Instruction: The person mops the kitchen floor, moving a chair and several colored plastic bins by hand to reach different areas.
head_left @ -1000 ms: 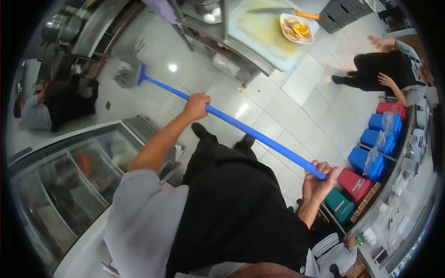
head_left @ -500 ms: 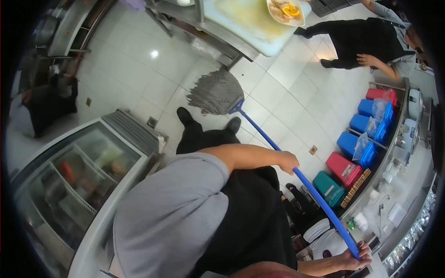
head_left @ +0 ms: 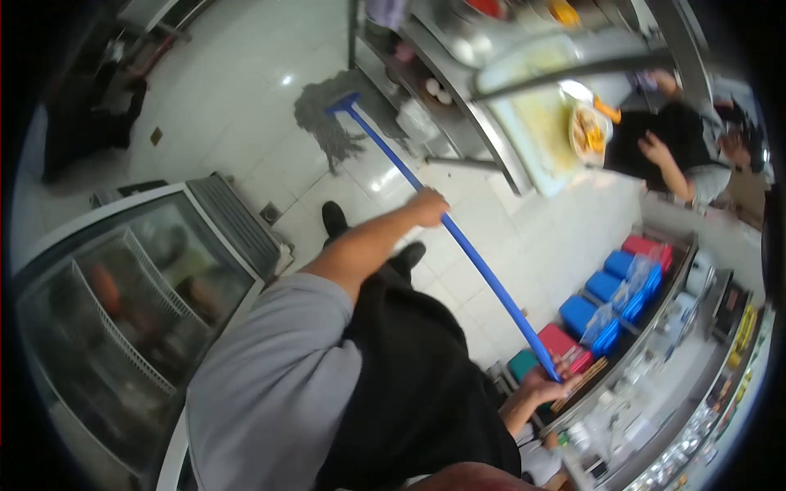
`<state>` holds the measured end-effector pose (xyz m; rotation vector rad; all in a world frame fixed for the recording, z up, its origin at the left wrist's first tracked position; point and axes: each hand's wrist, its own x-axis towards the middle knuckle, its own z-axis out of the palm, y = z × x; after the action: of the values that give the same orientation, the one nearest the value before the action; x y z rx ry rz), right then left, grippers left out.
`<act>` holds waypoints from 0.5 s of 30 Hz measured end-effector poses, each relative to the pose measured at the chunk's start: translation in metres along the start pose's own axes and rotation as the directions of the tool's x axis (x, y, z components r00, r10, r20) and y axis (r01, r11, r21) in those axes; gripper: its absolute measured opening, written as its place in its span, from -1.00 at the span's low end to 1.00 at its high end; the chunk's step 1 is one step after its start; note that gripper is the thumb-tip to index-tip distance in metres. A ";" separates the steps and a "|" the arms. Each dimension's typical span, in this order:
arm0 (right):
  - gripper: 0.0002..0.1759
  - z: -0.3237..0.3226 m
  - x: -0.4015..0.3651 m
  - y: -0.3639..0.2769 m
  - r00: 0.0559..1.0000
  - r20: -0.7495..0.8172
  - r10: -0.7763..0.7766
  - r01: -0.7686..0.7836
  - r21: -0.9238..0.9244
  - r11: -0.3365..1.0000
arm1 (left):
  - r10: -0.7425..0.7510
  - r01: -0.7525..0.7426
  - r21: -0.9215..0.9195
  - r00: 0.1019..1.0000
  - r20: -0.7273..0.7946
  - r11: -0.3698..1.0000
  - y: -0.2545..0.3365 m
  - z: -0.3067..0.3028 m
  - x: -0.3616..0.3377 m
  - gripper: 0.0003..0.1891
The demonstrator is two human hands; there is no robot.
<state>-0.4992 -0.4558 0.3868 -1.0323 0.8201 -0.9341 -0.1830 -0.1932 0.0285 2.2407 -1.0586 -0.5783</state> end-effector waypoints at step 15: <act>-0.90 0.310 -0.143 0.263 0.103 0.948 0.300 0.071 -0.308 0.949 | -0.822 0.830 -0.158 0.467 -0.326 0.534 -0.238 -0.223 -0.183 -0.56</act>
<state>-0.2141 -0.1629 0.2504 -1.5104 -0.2156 0.2385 -0.0280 0.1460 0.0567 2.6570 0.3259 -0.4678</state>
